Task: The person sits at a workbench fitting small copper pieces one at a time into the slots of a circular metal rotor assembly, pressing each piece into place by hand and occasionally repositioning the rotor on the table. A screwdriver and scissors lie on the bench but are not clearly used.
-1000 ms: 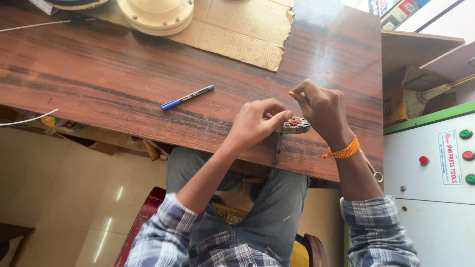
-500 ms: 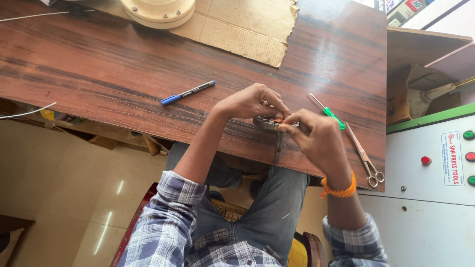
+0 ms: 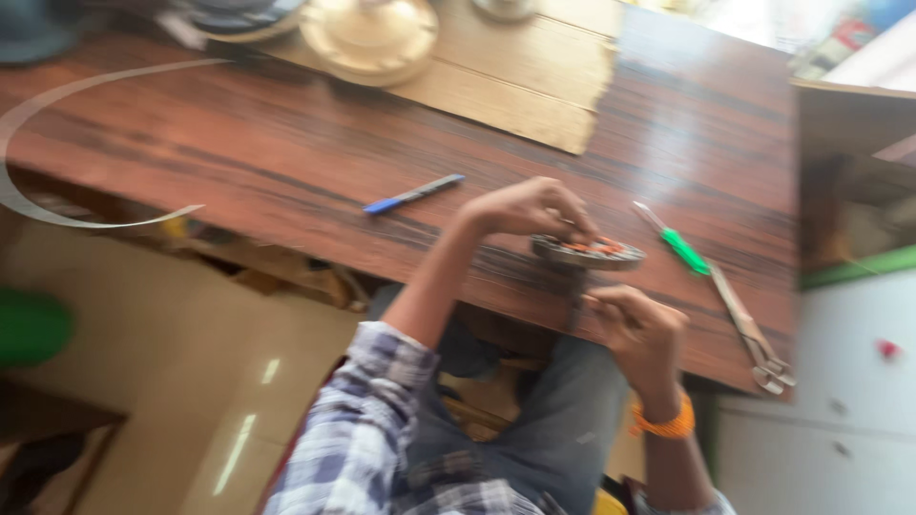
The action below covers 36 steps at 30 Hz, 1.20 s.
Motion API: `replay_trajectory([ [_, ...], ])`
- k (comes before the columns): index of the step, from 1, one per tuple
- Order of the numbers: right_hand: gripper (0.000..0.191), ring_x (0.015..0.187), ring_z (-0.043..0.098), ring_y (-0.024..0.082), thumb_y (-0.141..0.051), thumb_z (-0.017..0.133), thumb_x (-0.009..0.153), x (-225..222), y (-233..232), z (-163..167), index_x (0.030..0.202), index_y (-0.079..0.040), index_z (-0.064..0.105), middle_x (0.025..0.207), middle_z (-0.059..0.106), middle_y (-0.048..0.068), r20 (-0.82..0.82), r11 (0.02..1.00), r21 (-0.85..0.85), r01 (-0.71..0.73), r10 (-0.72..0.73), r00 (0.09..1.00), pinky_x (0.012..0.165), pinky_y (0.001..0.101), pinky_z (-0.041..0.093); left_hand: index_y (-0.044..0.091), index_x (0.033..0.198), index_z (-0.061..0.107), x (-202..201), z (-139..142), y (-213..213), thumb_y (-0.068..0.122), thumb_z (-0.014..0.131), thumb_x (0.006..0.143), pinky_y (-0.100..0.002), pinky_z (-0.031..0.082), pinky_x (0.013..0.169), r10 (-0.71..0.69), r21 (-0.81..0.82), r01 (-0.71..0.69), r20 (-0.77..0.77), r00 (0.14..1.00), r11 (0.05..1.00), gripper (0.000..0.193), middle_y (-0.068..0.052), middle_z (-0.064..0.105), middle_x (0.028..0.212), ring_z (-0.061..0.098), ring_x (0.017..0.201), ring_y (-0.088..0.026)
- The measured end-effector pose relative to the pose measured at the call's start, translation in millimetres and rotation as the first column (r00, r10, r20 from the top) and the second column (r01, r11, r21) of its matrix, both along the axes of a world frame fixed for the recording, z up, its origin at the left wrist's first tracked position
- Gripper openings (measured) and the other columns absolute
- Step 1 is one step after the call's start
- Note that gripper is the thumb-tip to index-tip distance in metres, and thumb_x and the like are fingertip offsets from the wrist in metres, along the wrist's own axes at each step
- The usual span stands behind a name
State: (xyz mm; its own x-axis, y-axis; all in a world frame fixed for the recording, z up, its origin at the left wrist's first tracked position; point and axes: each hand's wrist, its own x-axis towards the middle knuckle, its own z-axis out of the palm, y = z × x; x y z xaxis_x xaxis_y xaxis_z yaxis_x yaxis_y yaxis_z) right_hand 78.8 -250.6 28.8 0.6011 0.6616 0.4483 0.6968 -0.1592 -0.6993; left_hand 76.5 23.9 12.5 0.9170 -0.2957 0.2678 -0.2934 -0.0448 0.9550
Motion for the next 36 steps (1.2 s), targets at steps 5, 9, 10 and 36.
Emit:
replay_trajectory([
  [5, 0.005, 0.078, 0.068, 0.008, 0.005, 0.074, 0.095, -3.3, -7.0, -19.7, 0.099, 0.002, 0.074, 0.088, 0.076, 0.007, -0.186, 0.996, 0.075, 0.057, -0.042, 0.982, 0.070, 0.0210, 0.052, 0.012, 0.107, 0.082, 5.5, 21.0, 7.7, 0.017, 0.080, 0.083, -0.029, 0.058, 0.076, -0.009, 0.328, -0.013, 0.067, 0.998, 0.944, 0.024, -0.003, 0.083, 0.095, 0.073, 0.083, -0.010],
  [9, 0.003, 0.078, 0.070, 0.008, 0.005, 0.072, 0.096, -7.9, -10.6, -31.1, 0.098, 0.002, 0.074, 0.086, 0.076, 0.007, -0.264, 0.997, 0.053, 0.064, -0.048, 0.963, 0.071, 0.0209, 0.053, 0.013, 0.105, 0.082, 3.8, 37.3, 2.2, 0.019, 0.081, 0.079, -0.029, 0.056, 0.069, 0.043, 0.429, -0.044, 0.010, 0.999, 0.902, 0.027, -0.003, 0.083, 0.090, 0.071, 0.074, -0.009],
  [10, 0.005, 0.084, 0.073, 0.009, 0.004, 0.070, 0.097, -10.0, -12.0, -32.4, 0.098, 0.002, 0.073, 0.090, 0.077, 0.007, -0.277, 0.997, 0.062, 0.047, -0.028, 0.961, 0.076, 0.0212, 0.056, 0.013, 0.105, 0.082, 2.6, 39.3, -0.2, 0.020, 0.081, 0.078, -0.029, 0.056, 0.068, 0.053, 0.448, -0.056, 0.019, 0.998, 0.892, 0.028, -0.003, 0.083, 0.090, 0.072, 0.072, -0.008],
  [36, 0.011, 0.057, 0.060, 0.014, -0.005, 0.083, 0.094, 22.6, -53.9, 42.4, 0.098, -0.002, 0.074, 0.078, 0.071, 0.007, 0.480, 0.995, 0.033, 0.098, -0.102, 0.871, 0.053, 0.0286, 0.043, 0.014, 0.113, 0.065, -66.8, 3.7, -84.5, 0.014, 0.086, 0.079, -0.039, 0.053, 0.090, 0.591, 0.184, -0.800, 0.585, 0.555, 0.571, 0.039, -0.002, 0.071, 0.108, 0.064, 0.098, -0.025],
])
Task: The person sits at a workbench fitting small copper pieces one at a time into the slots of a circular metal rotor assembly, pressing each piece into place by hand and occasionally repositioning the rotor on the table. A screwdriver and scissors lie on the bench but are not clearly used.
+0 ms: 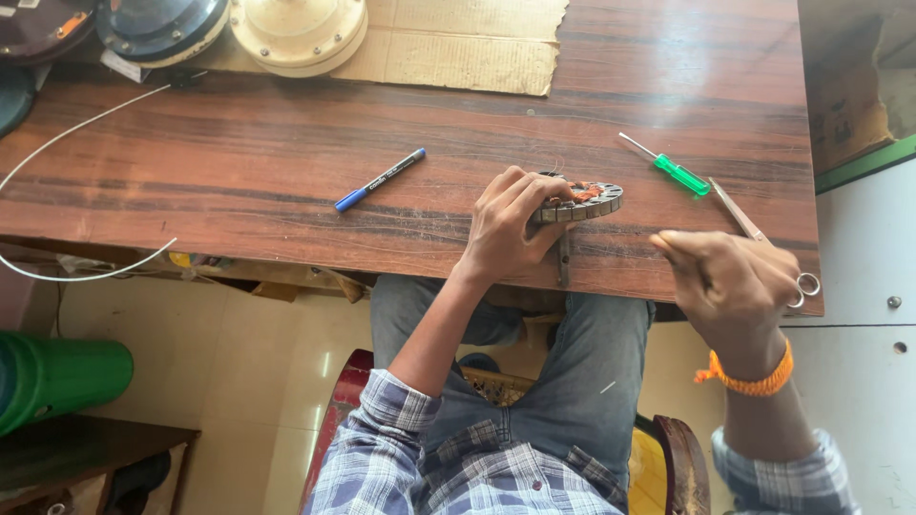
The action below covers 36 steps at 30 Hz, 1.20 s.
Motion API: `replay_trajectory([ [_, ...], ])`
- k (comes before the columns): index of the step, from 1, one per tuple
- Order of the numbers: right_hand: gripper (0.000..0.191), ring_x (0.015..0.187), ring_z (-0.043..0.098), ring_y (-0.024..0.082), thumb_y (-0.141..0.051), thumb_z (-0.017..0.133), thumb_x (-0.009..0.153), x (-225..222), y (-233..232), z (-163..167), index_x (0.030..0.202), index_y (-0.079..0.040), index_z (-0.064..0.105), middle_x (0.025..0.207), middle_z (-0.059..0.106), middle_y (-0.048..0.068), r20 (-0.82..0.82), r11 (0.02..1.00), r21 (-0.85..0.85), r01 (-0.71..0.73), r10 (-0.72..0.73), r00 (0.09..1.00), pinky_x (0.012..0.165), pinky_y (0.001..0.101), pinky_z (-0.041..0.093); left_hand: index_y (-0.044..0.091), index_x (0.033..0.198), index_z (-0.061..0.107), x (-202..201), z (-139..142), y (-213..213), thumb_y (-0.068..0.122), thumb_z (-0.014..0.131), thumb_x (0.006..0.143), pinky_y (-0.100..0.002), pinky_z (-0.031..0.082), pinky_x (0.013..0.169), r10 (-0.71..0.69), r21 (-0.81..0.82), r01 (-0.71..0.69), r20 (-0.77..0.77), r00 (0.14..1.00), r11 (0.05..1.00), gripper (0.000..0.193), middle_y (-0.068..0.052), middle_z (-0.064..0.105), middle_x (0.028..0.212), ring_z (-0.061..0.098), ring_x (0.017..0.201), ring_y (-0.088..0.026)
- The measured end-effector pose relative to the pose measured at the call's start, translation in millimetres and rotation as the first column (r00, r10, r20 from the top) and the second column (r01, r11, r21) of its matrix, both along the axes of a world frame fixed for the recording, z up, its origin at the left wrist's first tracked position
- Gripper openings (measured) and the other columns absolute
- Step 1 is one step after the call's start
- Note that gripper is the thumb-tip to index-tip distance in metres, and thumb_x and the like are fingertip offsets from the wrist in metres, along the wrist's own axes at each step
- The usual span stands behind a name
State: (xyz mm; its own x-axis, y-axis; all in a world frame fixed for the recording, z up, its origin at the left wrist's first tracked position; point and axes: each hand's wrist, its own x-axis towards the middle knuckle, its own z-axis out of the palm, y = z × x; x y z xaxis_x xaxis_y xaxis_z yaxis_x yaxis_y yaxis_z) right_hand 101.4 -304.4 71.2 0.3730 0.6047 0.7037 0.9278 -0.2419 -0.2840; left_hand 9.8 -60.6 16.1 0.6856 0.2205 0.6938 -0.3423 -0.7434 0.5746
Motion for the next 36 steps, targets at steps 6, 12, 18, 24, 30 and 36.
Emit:
replay_trajectory([
  [6, 0.013, 0.059, 0.063, 0.016, -0.006, 0.083, 0.098, 12.8, 38.3, 26.1, 0.098, -0.002, 0.070, 0.082, 0.072, 0.008, 0.133, 0.984, -0.067, -0.167, 0.175, 0.976, 0.054, 0.0289, 0.044, 0.014, 0.113, 0.064, -0.3, -0.9, -2.1, 0.015, 0.085, 0.079, -0.040, 0.052, 0.089, 0.015, -0.008, -0.015, 0.013, 1.000, 1.000, 0.040, -0.002, 0.070, 0.105, 0.063, 0.097, -0.025],
  [12, 0.013, 0.055, 0.059, 0.016, -0.007, 0.083, 0.095, 14.3, 45.3, 32.6, 0.095, -0.002, 0.071, 0.071, 0.067, 0.007, 0.071, 0.979, -0.073, -0.193, 0.198, 0.978, 0.051, 0.0285, 0.044, 0.015, 0.114, 0.064, -0.8, -0.9, -2.6, 0.017, 0.085, 0.080, -0.038, 0.052, 0.089, 0.014, -0.028, -0.014, 0.003, 1.000, 1.000, 0.040, 0.000, 0.070, 0.105, 0.063, 0.096, -0.023],
  [18, 0.018, 0.054, 0.058, 0.010, -0.010, 0.088, 0.099, 10.8, 29.1, 29.4, 0.097, -0.003, 0.071, 0.070, 0.066, 0.005, 0.066, 0.981, -0.060, -0.183, 0.187, 0.980, 0.052, 0.0260, 0.043, 0.015, 0.115, 0.063, -0.9, -4.1, -2.8, 0.015, 0.084, 0.079, -0.038, 0.052, 0.091, 0.008, -0.034, -0.007, 0.017, 1.000, 0.999, 0.041, 0.000, 0.070, 0.106, 0.063, 0.098, -0.024],
  [24, 0.011, 0.053, 0.053, 0.009, -0.007, 0.081, 0.101, 48.0, 54.4, 26.5, 0.097, -0.001, 0.072, 0.066, 0.064, 0.004, 0.137, 0.986, -0.063, -0.155, 0.162, 0.977, 0.047, 0.0262, 0.036, 0.014, 0.114, 0.063, 0.3, -4.7, -2.8, 0.016, 0.084, 0.080, -0.039, 0.052, 0.091, 0.010, -0.017, -0.009, 0.023, 1.000, 1.000, 0.040, -0.001, 0.070, 0.107, 0.062, 0.099, -0.024],
  [30, 0.020, 0.054, 0.059, 0.008, -0.011, 0.079, 0.111, 82.1, 103.1, 29.0, 0.097, -0.003, 0.067, 0.070, 0.068, 0.003, 0.227, 0.972, -0.137, -0.190, 0.217, 0.949, 0.049, 0.0241, 0.040, 0.013, 0.116, 0.063, -4.1, 3.7, 0.0, 0.028, 0.079, 0.088, -0.039, 0.052, 0.090, -0.039, -0.034, 0.040, 0.035, 0.999, 0.999, 0.036, -0.005, 0.071, 0.105, 0.063, 0.097, -0.025],
  [36, 0.022, 0.048, 0.056, 0.015, -0.016, 0.078, 0.107, 88.6, 123.4, 20.0, 0.092, -0.005, 0.067, 0.061, 0.062, 0.003, 0.267, 0.965, -0.238, -0.109, 0.173, 0.948, 0.047, 0.0296, 0.039, 0.012, 0.124, 0.069, 27.1, 13.2, 22.6, 0.035, 0.071, 0.092, -0.031, 0.055, 0.073, -0.260, -0.482, 0.088, -0.304, 0.916, 0.872, 0.039, -0.004, 0.075, 0.084, 0.070, 0.077, -0.013],
])
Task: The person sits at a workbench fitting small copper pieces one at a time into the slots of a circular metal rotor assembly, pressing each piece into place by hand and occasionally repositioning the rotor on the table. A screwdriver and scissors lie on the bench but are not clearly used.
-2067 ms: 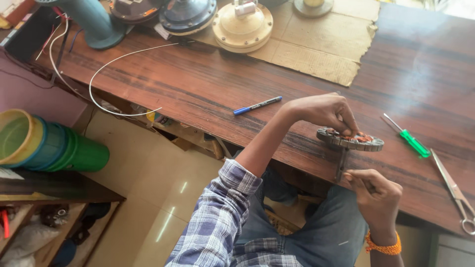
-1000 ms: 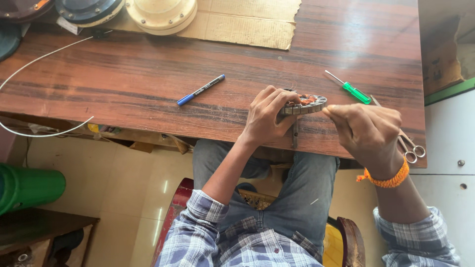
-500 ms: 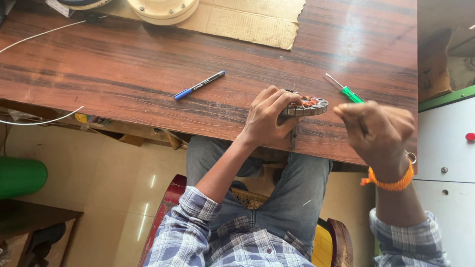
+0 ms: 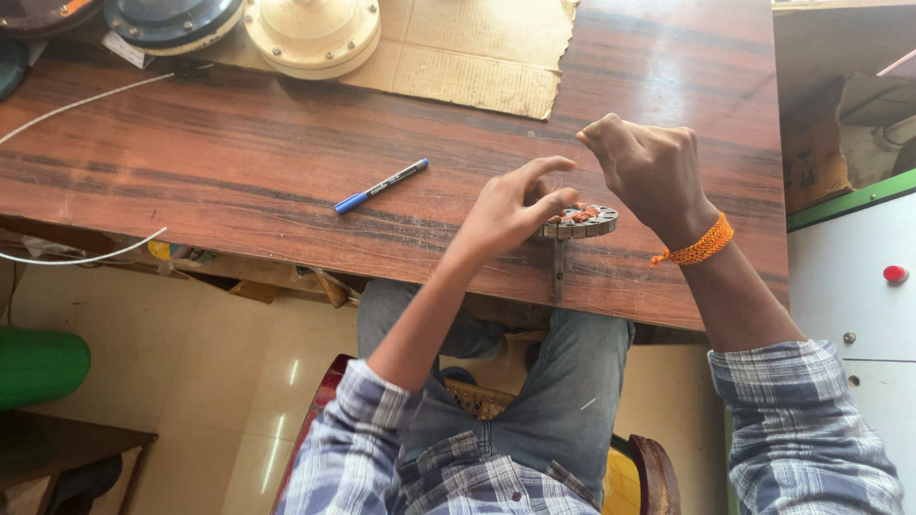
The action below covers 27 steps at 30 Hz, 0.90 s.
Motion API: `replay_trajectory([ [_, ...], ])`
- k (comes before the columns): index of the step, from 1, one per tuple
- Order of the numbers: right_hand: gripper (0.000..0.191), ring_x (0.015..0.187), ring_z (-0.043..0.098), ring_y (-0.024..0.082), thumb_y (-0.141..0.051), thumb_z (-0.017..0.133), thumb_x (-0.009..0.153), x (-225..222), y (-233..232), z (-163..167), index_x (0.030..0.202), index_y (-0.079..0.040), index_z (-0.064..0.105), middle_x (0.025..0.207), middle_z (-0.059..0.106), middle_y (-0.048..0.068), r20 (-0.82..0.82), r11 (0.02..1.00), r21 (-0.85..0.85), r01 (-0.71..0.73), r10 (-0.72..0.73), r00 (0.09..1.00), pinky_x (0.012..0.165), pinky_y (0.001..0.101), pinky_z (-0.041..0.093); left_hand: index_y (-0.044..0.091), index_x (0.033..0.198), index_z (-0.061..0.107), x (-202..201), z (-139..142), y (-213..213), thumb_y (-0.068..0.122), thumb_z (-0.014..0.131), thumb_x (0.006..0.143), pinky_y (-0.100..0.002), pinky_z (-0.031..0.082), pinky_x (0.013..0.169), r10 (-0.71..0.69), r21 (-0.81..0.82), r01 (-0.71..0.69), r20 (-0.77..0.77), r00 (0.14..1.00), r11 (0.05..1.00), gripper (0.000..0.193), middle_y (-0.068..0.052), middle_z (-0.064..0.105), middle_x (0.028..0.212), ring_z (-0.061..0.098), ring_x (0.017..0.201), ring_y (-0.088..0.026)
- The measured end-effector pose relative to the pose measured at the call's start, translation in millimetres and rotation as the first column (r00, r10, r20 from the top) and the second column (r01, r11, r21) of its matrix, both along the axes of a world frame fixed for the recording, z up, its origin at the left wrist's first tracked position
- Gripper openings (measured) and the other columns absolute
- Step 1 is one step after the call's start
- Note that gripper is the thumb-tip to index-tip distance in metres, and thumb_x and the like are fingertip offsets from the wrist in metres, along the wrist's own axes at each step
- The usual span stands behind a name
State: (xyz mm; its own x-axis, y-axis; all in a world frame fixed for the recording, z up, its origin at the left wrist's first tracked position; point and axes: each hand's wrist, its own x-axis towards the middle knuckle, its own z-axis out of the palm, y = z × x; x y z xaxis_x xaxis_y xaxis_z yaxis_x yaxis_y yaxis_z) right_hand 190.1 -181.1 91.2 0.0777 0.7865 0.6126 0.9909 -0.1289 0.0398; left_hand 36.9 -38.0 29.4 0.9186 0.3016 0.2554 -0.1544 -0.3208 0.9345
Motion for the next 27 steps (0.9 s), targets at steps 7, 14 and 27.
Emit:
replay_trajectory([
  [7, 0.012, 0.050, 0.057, 0.010, -0.014, 0.081, 0.103, -18.3, -12.4, -6.8, 0.098, -0.006, 0.074, 0.065, 0.066, 0.002, -0.221, 0.993, 0.079, 0.085, -0.066, 0.973, 0.048, 0.0270, 0.039, 0.009, 0.107, 0.082, 27.5, -6.4, 28.4, 0.023, 0.078, 0.089, -0.030, 0.054, 0.082, -0.445, -0.100, 0.447, 0.044, 0.894, 0.889, 0.023, -0.002, 0.076, 0.091, 0.067, 0.089, -0.012],
  [14, 0.013, 0.052, 0.056, 0.008, -0.009, 0.083, 0.104, -15.1, -15.8, -0.5, 0.097, -0.005, 0.073, 0.065, 0.065, 0.003, -0.296, 0.980, 0.120, 0.161, -0.120, 0.948, 0.048, 0.0264, 0.037, 0.010, 0.105, 0.080, 37.8, 9.4, 31.0, 0.025, 0.081, 0.079, -0.030, 0.057, 0.080, -0.437, -0.204, 0.404, -0.157, 0.886, 0.892, 0.029, -0.002, 0.077, 0.090, 0.071, 0.085, -0.011],
  [27, 0.009, 0.051, 0.042, 0.002, -0.011, 0.082, 0.093, -98.3, -46.6, -1.6, 0.095, -0.003, 0.076, 0.059, 0.056, -0.002, -0.705, 0.978, 0.023, 0.206, -0.130, 0.697, 0.046, 0.0253, 0.030, 0.009, 0.108, 0.081, 28.2, -0.7, 43.4, 0.010, 0.079, 0.085, -0.029, 0.058, 0.081, -0.443, 0.043, 0.441, 0.056, 0.895, 0.896, 0.023, -0.004, 0.079, 0.096, 0.071, 0.087, -0.011],
])
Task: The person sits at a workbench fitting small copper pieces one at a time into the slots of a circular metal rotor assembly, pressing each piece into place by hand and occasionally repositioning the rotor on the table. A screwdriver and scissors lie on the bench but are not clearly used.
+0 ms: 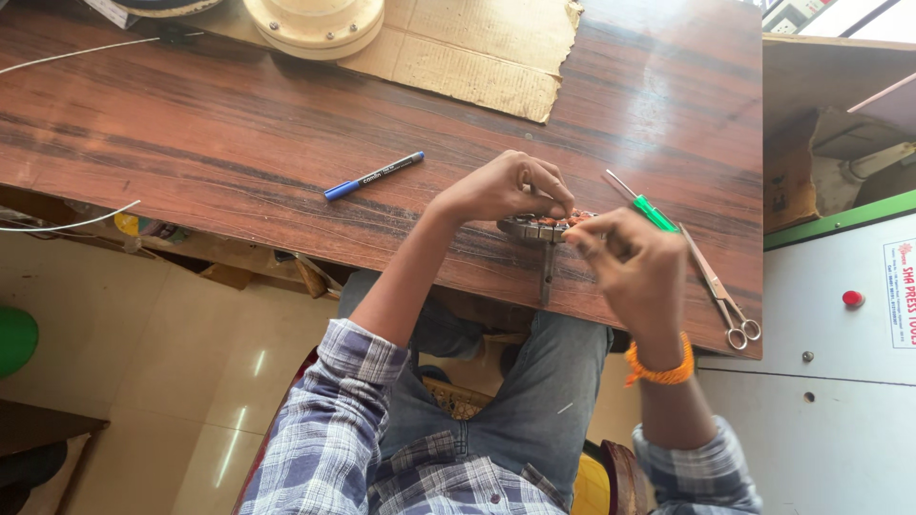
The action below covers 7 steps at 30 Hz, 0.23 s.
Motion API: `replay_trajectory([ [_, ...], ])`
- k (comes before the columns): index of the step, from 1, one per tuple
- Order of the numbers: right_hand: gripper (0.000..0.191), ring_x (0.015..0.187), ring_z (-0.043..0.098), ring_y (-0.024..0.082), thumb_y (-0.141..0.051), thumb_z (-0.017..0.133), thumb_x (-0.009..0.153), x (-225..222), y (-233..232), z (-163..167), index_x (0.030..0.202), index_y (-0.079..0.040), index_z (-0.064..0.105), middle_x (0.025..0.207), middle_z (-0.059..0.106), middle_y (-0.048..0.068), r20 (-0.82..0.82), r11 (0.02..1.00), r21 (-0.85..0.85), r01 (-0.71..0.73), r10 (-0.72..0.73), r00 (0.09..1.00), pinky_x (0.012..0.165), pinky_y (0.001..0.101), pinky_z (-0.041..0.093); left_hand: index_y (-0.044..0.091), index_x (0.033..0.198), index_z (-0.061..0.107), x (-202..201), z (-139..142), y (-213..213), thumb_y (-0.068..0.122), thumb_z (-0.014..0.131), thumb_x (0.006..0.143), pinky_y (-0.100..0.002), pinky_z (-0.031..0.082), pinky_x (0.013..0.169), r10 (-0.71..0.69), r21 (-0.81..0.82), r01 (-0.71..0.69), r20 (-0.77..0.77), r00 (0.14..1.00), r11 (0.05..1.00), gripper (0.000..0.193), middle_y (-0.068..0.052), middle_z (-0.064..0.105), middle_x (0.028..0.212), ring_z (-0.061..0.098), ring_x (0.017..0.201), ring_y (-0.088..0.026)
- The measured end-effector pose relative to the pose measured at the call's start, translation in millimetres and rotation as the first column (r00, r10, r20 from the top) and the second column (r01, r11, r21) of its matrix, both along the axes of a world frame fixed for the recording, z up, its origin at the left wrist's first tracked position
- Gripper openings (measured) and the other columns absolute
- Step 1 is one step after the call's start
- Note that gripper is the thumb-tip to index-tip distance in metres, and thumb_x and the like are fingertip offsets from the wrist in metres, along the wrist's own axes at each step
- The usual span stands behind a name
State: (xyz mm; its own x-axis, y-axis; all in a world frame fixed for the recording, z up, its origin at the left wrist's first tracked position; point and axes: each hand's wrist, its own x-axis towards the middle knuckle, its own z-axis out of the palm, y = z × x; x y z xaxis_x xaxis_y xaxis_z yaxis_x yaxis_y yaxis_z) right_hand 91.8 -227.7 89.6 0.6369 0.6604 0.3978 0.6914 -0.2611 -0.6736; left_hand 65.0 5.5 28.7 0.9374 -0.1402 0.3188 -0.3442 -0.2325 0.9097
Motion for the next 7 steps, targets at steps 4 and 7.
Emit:
replay_trajectory([
  [4, 0.008, 0.047, 0.041, 0.005, -0.010, 0.083, 0.089, -19.7, -0.5, -22.4, 0.091, -0.004, 0.078, 0.052, 0.052, 0.002, 0.004, 0.999, -0.038, -0.011, 0.011, 1.000, 0.045, 0.0278, 0.030, 0.011, 0.109, 0.080, 2.8, -2.0, 3.1, 0.012, 0.079, 0.087, -0.029, 0.060, 0.082, -0.063, 0.034, 0.061, 0.053, 0.997, 0.998, 0.023, -0.003, 0.078, 0.099, 0.073, 0.090, -0.012],
  [7, 0.008, 0.051, 0.051, 0.004, -0.010, 0.081, 0.089, -22.8, -2.1, -40.6, 0.092, -0.006, 0.076, 0.060, 0.060, 0.001, 0.048, 0.995, -0.053, -0.084, 0.087, 0.995, 0.049, 0.0256, 0.040, 0.010, 0.111, 0.080, 3.6, -3.5, 5.8, 0.012, 0.078, 0.088, -0.030, 0.058, 0.081, -0.082, 0.060, 0.079, 0.060, 0.995, 0.995, 0.023, -0.004, 0.078, 0.102, 0.072, 0.092, -0.014],
])
